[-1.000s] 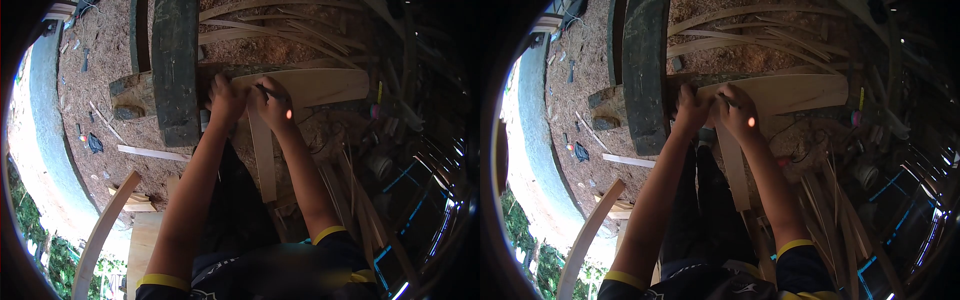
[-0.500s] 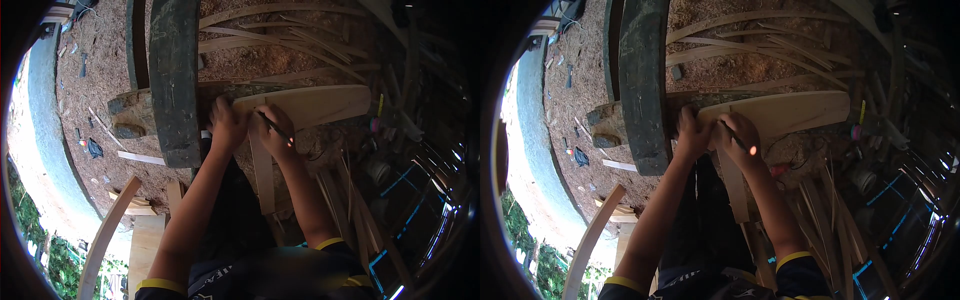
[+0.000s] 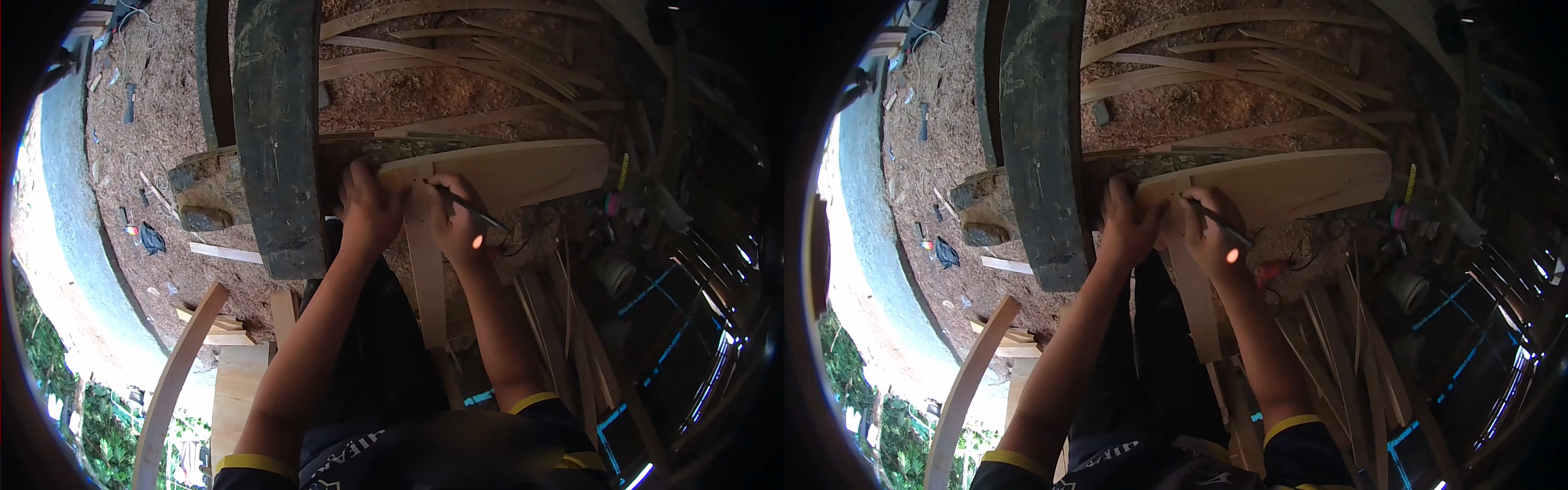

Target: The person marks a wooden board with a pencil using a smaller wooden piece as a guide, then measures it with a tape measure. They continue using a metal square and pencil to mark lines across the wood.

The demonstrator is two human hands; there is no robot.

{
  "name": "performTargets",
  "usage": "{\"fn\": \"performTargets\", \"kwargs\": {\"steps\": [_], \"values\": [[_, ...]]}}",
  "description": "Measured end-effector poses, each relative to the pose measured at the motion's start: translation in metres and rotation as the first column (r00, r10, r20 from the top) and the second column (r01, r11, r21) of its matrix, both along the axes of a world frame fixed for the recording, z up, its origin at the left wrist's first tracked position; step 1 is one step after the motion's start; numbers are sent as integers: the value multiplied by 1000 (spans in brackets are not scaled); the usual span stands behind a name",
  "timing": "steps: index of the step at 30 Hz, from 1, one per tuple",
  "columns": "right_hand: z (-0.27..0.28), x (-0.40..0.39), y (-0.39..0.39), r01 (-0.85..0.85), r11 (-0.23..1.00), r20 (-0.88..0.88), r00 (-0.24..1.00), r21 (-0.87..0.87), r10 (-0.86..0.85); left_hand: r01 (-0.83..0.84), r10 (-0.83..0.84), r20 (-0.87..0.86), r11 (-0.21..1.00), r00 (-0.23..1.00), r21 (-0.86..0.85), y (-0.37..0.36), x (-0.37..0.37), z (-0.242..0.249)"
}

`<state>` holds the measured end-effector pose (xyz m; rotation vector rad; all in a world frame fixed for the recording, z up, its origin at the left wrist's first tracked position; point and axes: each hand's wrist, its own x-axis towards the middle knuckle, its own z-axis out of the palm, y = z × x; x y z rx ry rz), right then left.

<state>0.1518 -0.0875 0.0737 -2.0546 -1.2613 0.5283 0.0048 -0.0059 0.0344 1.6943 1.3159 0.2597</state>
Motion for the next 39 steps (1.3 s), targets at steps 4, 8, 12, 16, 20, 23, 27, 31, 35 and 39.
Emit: {"fn": "performTargets", "kwargs": {"steps": [4,8,12,16,20,23,27,31,35,39], "values": [[4,-4,-31,238,971,-193,952,-23,-238,-4,5,-14,1000,1000,12,-2,0,-1],[-5,-13,-59,178,984,-157,973,29,-171,-21,21,-6,1000,1000,19,-3,1,-1],[-12,-22,-74,121,991,-140,984,63,-111,-24,22,-24,997,999,-79,-4,0,-6],[-9,-28,-73,85,992,-82,994,91,-78,-40,41,-43,999,998,18,-8,2,-5],[-10,-30,-71,66,995,-56,997,77,-61,-40,42,-33,997,999,65,-9,2,-5],[-13,-30,-70,49,995,-30,998,90,-46,-37,40,-18,993,999,109,-8,3,-9],[-16,-32,-71,67,996,-75,995,54,-63,-1,-2,20,986,1000,167,-6,5,6],[-9,-33,-67,84,996,-112,990,-19,-86,63,-65,1,969,998,239,-10,5,5],[-14,-33,-67,60,997,-76,996,45,-56,52,-67,48,966,997,255,-12,2,1],[-12,-33,-65,57,998,-47,997,32,-55,75,-99,60,946,993,316,-15,-3,-8]]}}
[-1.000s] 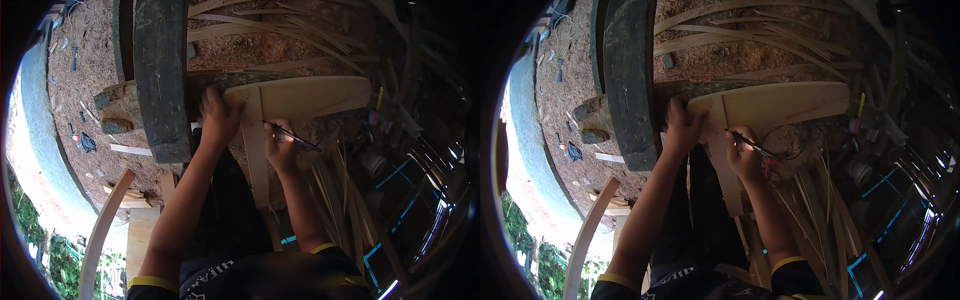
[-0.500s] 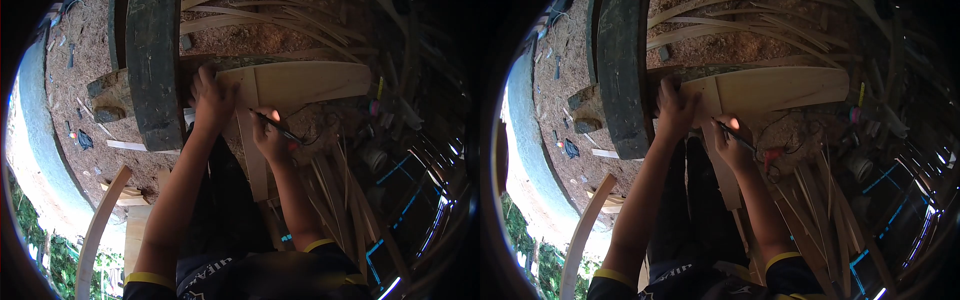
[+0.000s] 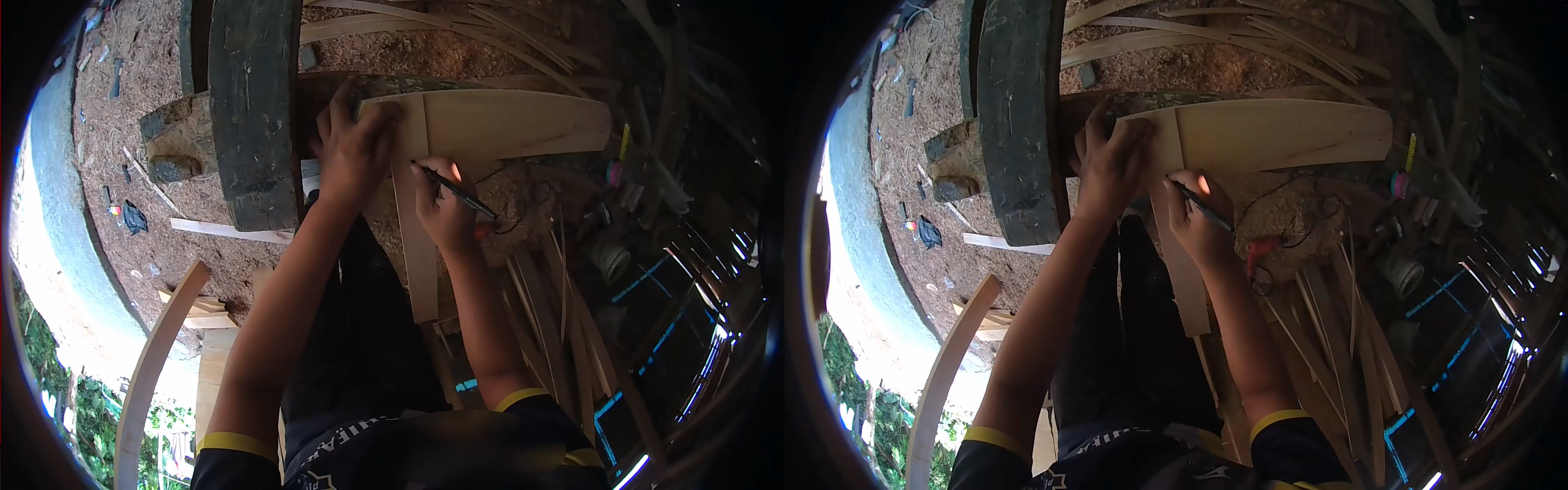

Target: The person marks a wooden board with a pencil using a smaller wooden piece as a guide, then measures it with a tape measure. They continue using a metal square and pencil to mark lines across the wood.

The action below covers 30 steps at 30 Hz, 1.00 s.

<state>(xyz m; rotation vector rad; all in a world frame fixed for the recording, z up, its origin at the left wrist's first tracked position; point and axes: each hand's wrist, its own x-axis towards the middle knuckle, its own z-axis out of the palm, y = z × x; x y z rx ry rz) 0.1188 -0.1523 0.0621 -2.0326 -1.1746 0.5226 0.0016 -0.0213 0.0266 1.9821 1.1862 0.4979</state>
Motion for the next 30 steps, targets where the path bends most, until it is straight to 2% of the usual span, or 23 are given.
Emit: {"fn": "performTargets", "kwargs": {"steps": [4,6,9,14,16,17,23,25,26,28,30], "values": [[-2,-1,-1,10,1000,11,1000,5,-10,72,-71,-13,996,997,60,4,-10,1],[-3,0,-1,8,1000,10,1000,5,-8,184,-183,-15,979,983,87,7,-19,5],[-3,0,-2,5,1000,11,1000,3,-5,237,-239,26,968,971,82,15,-26,3],[1,5,-1,-32,999,-11,999,-1,32,246,-249,39,967,968,60,11,-27,0],[8,6,0,-32,993,-74,997,-114,24,250,-252,46,967,967,39,8,-27,0],[10,6,1,-33,993,-72,997,-110,25,238,-240,51,971,970,40,7,-26,0],[10,3,1,-42,998,37,998,-50,44,227,-228,58,973,972,31,6,-27,1],[9,1,-7,79,996,-47,996,-42,-81,235,-236,48,972,971,24,7,-27,1],[8,1,-12,78,996,-43,996,-40,-79,225,-225,53,974,973,22,6,-27,0],[12,0,-15,37,999,95,995,26,-39,215,-216,62,976,974,24,6,-26,2],[12,-3,-21,4,1000,151,989,7,-5,206,-210,85,977,974,59,8,-27,3]]}}
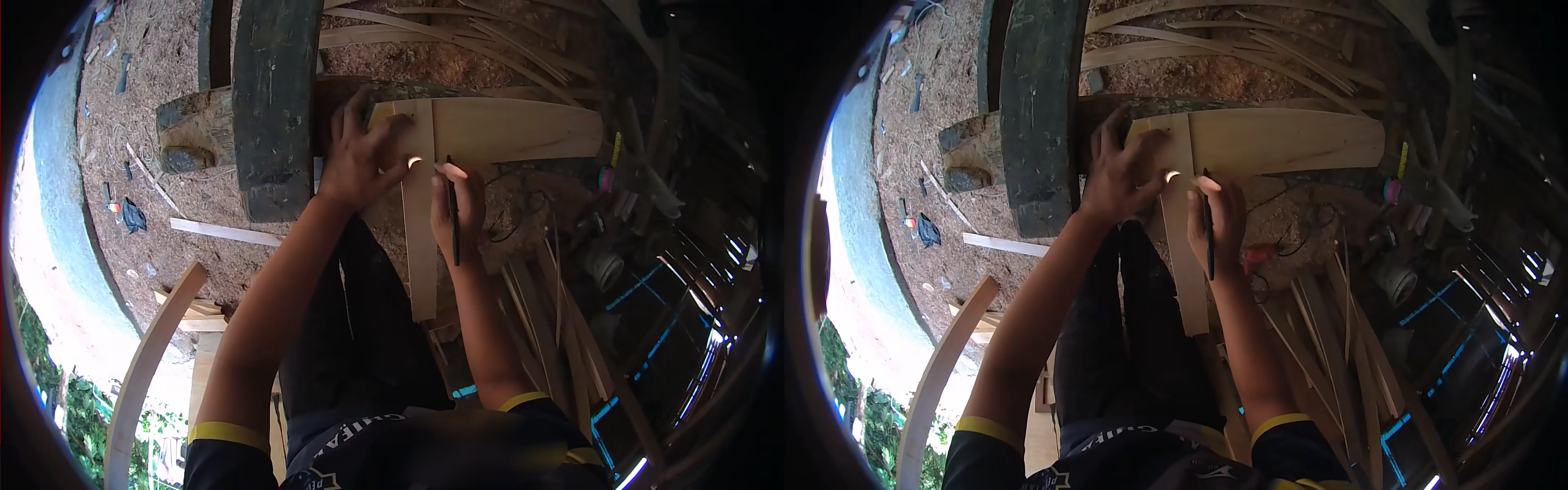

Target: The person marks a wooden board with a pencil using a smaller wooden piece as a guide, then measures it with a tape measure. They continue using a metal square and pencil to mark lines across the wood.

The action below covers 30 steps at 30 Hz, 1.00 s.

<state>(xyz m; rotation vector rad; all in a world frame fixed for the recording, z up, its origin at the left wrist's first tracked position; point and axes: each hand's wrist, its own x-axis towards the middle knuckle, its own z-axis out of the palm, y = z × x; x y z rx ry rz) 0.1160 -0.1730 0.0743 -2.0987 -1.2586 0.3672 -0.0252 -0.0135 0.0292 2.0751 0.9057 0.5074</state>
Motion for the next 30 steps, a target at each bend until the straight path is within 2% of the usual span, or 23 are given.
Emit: {"fn": "performTargets", "kwargs": {"steps": [1,8,10,14,16,24,30], "values": [[-2,0,-1,-32,999,51,998,-23,33,0,0,1,1000,1000,3,1,0,0],[-29,35,27,-74,996,22,997,53,73,26,-26,-5,998,1000,49,1,-1,-3],[-28,48,43,-199,980,118,974,28,195,19,-19,-11,998,1000,58,-2,0,-6],[-33,60,63,-224,974,107,970,24,220,-10,11,-24,999,1000,53,-6,4,-6],[-36,62,65,-257,966,131,957,-38,260,-18,20,-23,998,1000,66,-7,5,-4],[-40,59,66,-237,970,146,959,-52,242,-26,27,34,999,999,-36,-8,8,-16],[-44,62,67,-240,968,166,954,-75,249,-74,76,83,997,994,-32,-14,8,-29]]}}
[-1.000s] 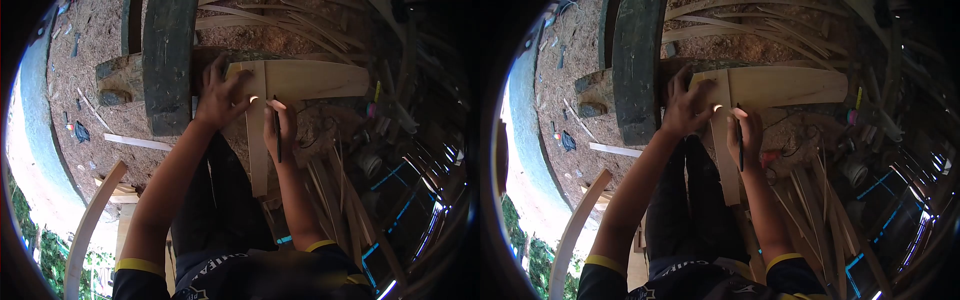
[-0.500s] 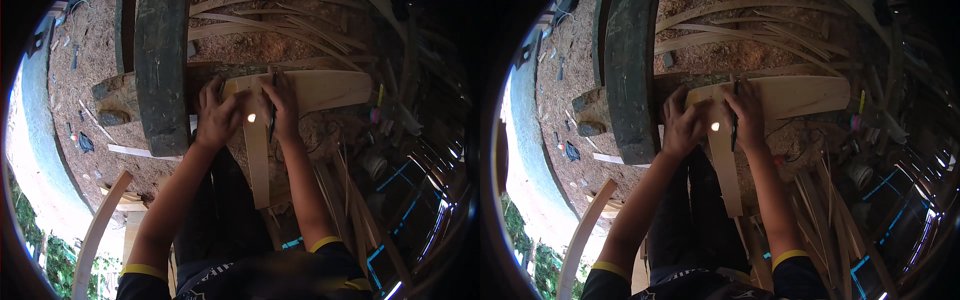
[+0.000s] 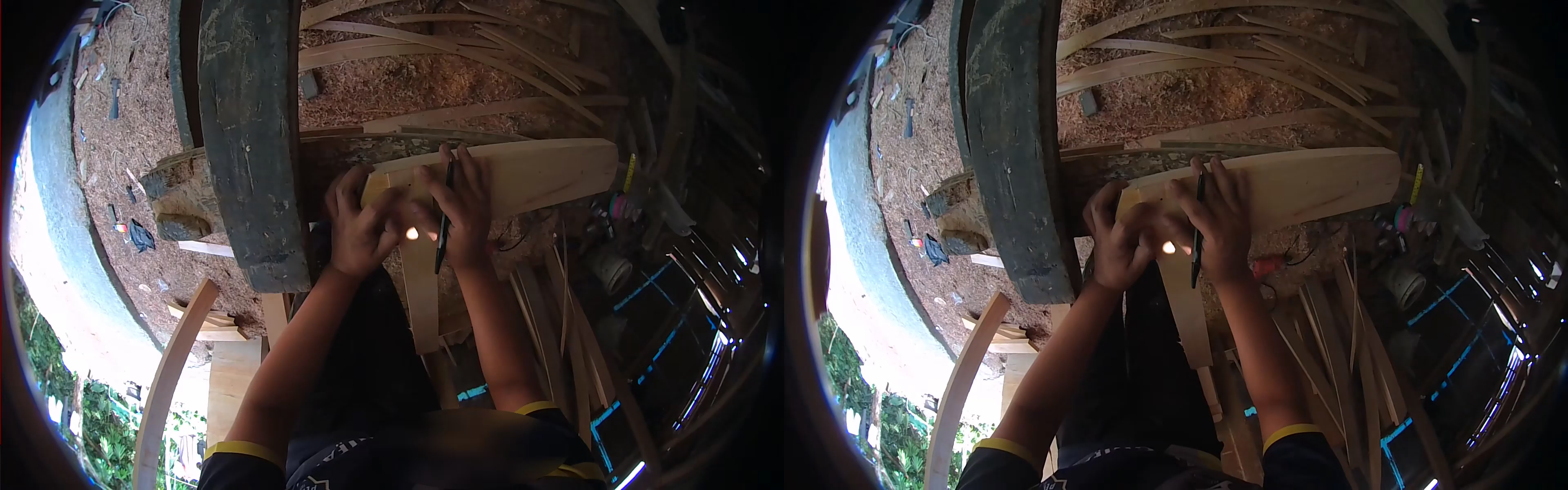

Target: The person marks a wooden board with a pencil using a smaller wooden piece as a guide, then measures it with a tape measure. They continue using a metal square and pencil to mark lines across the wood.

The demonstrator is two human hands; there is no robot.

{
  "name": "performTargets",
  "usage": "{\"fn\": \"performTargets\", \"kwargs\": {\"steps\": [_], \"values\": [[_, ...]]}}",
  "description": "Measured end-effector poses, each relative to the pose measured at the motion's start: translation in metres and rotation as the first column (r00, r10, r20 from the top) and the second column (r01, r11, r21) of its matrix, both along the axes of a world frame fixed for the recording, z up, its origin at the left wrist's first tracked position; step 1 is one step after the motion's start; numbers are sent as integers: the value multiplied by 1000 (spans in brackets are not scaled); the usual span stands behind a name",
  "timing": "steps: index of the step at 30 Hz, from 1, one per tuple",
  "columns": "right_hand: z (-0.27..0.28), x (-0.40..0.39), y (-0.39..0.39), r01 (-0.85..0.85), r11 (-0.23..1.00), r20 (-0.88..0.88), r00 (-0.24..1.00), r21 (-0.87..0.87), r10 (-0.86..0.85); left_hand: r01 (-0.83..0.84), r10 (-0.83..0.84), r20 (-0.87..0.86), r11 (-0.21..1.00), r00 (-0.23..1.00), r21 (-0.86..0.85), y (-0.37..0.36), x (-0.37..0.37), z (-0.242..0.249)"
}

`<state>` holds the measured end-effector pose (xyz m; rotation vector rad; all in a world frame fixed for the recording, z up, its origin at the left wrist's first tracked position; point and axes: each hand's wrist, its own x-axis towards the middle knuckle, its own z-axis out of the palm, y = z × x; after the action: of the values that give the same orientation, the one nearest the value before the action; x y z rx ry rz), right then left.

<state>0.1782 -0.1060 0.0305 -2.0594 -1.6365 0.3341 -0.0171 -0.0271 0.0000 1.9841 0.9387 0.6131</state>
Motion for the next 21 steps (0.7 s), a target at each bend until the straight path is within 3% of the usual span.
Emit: {"fn": "performTargets", "kwargs": {"steps": [21], "values": [[3,-2,2,9,1000,20,1000,-20,-8,6,-6,-25,1000,1000,25,0,1,-2]]}}
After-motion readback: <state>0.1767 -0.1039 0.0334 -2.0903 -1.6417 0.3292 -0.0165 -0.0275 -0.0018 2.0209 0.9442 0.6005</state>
